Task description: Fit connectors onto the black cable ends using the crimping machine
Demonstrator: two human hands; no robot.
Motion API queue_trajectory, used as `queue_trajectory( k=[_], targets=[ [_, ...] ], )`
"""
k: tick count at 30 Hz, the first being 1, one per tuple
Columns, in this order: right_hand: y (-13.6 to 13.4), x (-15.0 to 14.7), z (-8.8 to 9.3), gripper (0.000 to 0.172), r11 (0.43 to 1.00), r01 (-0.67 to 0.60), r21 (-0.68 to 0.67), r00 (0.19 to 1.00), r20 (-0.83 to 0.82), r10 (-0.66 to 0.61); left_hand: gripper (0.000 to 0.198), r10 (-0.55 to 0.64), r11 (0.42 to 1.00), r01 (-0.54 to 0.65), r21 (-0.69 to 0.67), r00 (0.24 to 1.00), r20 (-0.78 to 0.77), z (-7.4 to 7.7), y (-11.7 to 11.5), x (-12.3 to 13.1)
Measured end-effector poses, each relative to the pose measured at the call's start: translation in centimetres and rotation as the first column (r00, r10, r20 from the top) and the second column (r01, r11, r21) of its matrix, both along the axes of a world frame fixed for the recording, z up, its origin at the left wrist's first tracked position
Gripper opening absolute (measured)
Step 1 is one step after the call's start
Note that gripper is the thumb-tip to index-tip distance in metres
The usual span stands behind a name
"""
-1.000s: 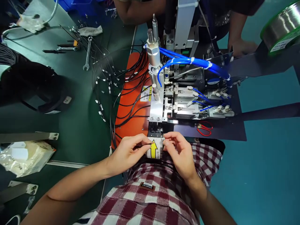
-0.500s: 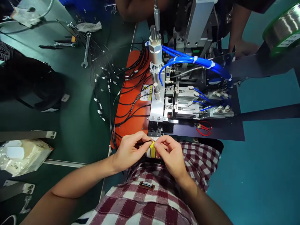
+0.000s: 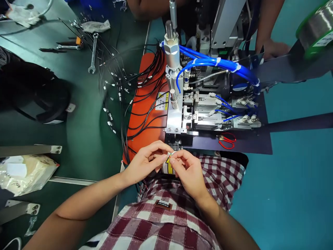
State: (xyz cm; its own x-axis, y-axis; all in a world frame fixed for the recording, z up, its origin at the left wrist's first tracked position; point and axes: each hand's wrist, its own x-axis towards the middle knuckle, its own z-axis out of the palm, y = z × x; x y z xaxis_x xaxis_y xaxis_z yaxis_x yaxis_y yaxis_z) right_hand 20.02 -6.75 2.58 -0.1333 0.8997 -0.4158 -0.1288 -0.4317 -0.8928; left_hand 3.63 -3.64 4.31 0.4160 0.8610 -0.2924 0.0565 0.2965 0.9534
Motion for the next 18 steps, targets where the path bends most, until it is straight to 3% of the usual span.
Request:
queue_trajectory(
  k=[7, 14, 18],
  targets=[
    [-0.3, 0.2, 0.6, 0.018, 0.996, -0.02, 0.082, 0.995, 0.103, 0.012, 0.028, 0.195, 0.963, -0.17, -0.207, 0.975, 0.106, 0.1, -0.4, 0.9],
    [-0.9, 1.1, -0.7, 0.012, 0.981, -0.015, 0.196, 0.967, 0.251, -0.036, 0.028, 0.142, 0.963, -0.101, -0.249, 0.979, 0.15, 0.1, -0.2, 1.7],
    [-0.5, 1.6, -0.8, 0.009, 0.954, -0.115, 0.276, 0.937, 0.35, 0.011, 0.028, 0.141, 0.961, -0.106, -0.256, 0.982, 0.125, -0.4, -0.3, 1.3]
  ],
)
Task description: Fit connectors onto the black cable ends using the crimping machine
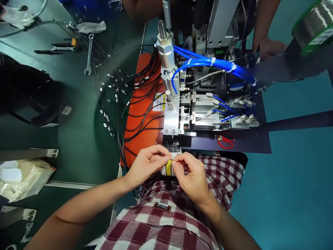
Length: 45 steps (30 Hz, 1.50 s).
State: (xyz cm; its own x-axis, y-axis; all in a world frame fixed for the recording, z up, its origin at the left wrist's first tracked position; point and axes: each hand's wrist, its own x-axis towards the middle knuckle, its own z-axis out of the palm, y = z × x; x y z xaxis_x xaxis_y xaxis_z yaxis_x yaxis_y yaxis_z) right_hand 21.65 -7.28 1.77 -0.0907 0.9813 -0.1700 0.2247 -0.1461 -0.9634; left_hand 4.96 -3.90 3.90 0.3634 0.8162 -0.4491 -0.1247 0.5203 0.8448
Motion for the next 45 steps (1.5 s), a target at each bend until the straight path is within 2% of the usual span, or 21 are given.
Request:
queue_trajectory(
  k=[3, 5, 8, 24, 31, 36, 42, 45],
  targets=[
    [0.7, 0.7, 0.5, 0.012, 0.993, -0.053, -0.103, 0.995, -0.088, 0.044, 0.028, 0.007, 0.999, -0.007, -0.032, 1.0, 0.001, -0.2, -0.2, -0.2],
    [1.1, 1.2, 0.7, 0.017, 0.981, -0.047, -0.19, 0.984, -0.176, 0.013, 0.028, 0.011, 0.998, -0.01, -0.056, 1.0, 0.006, -0.1, -0.3, -0.2],
    [1.4, 1.3, 0.7, 0.02, 0.968, -0.044, -0.247, 0.967, -0.255, -0.021, 0.03, 0.009, 0.997, -0.007, -0.081, 1.0, 0.014, -0.1, -0.2, -0.2],
    [1.2, 0.1, -0.1, 0.026, 0.944, -0.096, -0.315, 0.918, -0.395, -0.039, 0.03, -0.047, 0.998, 0.047, -0.04, 0.999, 0.001, 0.2, 0.1, -0.4],
    [0.7, 0.9, 0.0, 0.024, 0.956, -0.042, -0.289, 0.936, -0.345, -0.063, 0.026, -0.031, 0.999, 0.033, 0.029, 0.998, -0.063, 0.1, -0.1, -0.2],
    [0.6, 0.7, -0.1, 0.024, 0.941, -0.084, -0.328, 0.894, -0.442, -0.075, 0.023, -0.003, 0.998, 0.01, 0.068, 0.994, -0.105, -0.1, -0.5, 0.1],
    [0.4, 0.2, -0.3, 0.023, 0.926, -0.087, -0.367, 0.866, -0.487, -0.111, 0.027, 0.001, 0.999, 0.003, 0.05, 0.997, -0.08, -0.2, -0.4, 0.0],
    [0.5, 0.2, -0.3, 0.024, 0.898, -0.135, -0.419, 0.826, -0.548, -0.131, 0.028, -0.022, 0.998, 0.025, 0.053, 0.998, -0.065, -0.2, -0.3, -0.2]
  ],
)
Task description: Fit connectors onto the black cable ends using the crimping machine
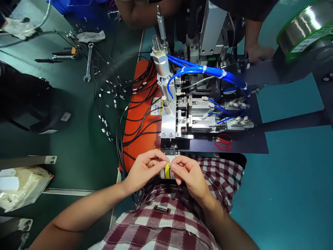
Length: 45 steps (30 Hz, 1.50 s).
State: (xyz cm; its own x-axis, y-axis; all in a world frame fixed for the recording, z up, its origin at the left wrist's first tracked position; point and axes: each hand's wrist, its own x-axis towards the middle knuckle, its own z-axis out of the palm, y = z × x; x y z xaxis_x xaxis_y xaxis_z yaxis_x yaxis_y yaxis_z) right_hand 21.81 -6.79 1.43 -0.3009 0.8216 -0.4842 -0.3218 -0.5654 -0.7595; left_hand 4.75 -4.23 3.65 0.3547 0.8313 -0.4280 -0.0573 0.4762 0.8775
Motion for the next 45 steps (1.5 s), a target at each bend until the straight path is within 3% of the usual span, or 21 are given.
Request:
queue_trajectory(
  k=[3, 6, 10, 18, 25, 31, 39, 42, 45],
  targets=[
    [0.4, 0.1, -0.2, 0.024, 0.996, -0.048, -0.079, 0.994, -0.104, 0.04, 0.026, -0.031, 0.999, 0.031, 0.017, 0.999, 0.016, 0.0, 0.1, -0.2],
    [0.6, 0.1, -0.4, 0.026, 0.994, -0.083, -0.068, 0.987, -0.145, 0.073, 0.025, -0.048, 0.999, 0.048, 0.012, 0.998, 0.041, -0.1, 0.1, -0.5],
    [0.2, -0.5, -0.2, 0.027, 0.999, -0.033, 0.039, 0.999, -0.034, 0.034, 0.025, -0.042, 0.999, 0.042, 0.01, 0.997, 0.061, -0.5, 0.0, -0.7],
    [-0.9, -2.2, -0.3, 0.019, 0.965, 0.179, 0.194, 0.967, 0.148, -0.209, 0.025, 0.019, 1.0, -0.02, 0.013, 0.999, 0.028, -0.8, -0.1, -0.4],
    [-0.6, -2.3, 0.3, 0.018, 0.964, 0.194, 0.184, 0.963, 0.154, -0.223, 0.022, 0.11, 0.993, -0.113, 0.046, 0.993, 0.05, -0.8, -0.3, -0.2],
    [-0.3, -1.4, 0.9, 0.014, 0.938, 0.227, 0.26, 0.926, 0.241, -0.291, 0.015, 0.106, 0.988, -0.108, 0.107, 0.994, 0.026, -1.2, -0.7, 0.0],
    [-0.7, -1.3, 1.1, 0.009, 0.928, 0.135, 0.348, 0.895, 0.359, -0.265, 0.007, 0.098, 0.97, -0.08, 0.228, 0.993, -0.069, -1.2, -1.1, 0.1],
    [-0.7, -1.4, 0.9, 0.005, 0.883, 0.066, 0.464, 0.838, 0.455, -0.302, 0.006, 0.099, 0.963, -0.071, 0.26, 0.991, -0.095, -1.1, -1.1, 0.1],
    [-0.6, -1.0, 0.6, 0.004, 0.737, -0.116, 0.666, 0.71, 0.574, -0.407, 0.007, 0.104, 0.956, -0.067, 0.284, 0.988, -0.117, -1.1, -1.1, 0.2]
  ],
)
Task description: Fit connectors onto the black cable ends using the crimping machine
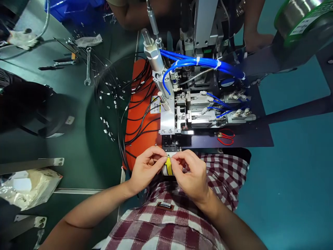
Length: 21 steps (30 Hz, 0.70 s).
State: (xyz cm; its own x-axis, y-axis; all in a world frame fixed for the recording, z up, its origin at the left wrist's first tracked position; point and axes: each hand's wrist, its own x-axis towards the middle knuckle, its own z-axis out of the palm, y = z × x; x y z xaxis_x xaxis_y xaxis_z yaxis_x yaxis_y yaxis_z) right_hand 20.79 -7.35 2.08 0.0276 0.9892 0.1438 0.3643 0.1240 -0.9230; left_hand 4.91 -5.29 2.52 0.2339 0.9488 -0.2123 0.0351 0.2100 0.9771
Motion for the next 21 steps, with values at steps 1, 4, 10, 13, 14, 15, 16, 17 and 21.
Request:
queue_trajectory(
  k=[1, 4, 10, 13, 14, 15, 16, 17, 21],
  targets=[
    [0.1, 0.2, -0.1, 0.006, 0.995, -0.029, 0.094, 0.994, 0.112, 0.018, 0.007, 0.005, 1.0, -0.005, 0.002, 1.0, -0.007, 0.0, 0.0, 0.0],
    [0.3, 0.6, -0.4, 0.01, 0.945, -0.124, 0.303, 0.915, 0.404, -0.01, 0.01, 0.014, 0.999, -0.014, -0.039, 1.0, -0.002, -0.1, -0.1, 0.1],
    [0.4, 1.0, -1.0, 0.009, 0.947, -0.158, 0.278, 0.897, 0.442, 0.02, 0.015, 0.018, 0.992, -0.015, -0.122, 1.0, 0.023, 0.0, 0.0, 0.1],
    [0.2, 1.0, -1.1, 0.008, 0.957, -0.162, 0.239, 0.914, 0.403, 0.054, 0.018, 0.022, 0.991, -0.019, -0.13, 1.0, 0.02, 0.0, 0.0, 0.2],
    [0.2, 1.0, -1.0, 0.008, 0.957, -0.168, 0.237, 0.914, 0.402, 0.061, 0.018, 0.021, 0.991, -0.019, -0.132, 1.0, 0.017, 0.0, 0.1, 0.2],
    [0.2, 1.0, -1.0, 0.009, 0.956, -0.173, 0.238, 0.914, 0.401, 0.065, 0.018, 0.021, 0.991, -0.019, -0.133, 1.0, 0.013, 0.0, 0.1, 0.2],
    [0.2, 1.0, -0.9, 0.009, 0.955, -0.175, 0.24, 0.914, 0.4, 0.067, 0.018, 0.019, 0.991, -0.018, -0.134, 1.0, 0.011, 0.0, 0.1, 0.2],
    [0.2, 0.9, -0.9, 0.009, 0.954, -0.177, 0.243, 0.914, 0.401, 0.067, 0.018, 0.018, 0.991, -0.016, -0.136, 1.0, 0.012, 0.0, 0.1, 0.2],
    [0.4, 0.5, -0.8, 0.01, 0.927, -0.2, 0.318, 0.901, 0.431, 0.046, 0.019, 0.018, 0.984, -0.004, -0.175, 0.997, 0.077, 0.1, 0.3, 0.2]
  ],
)
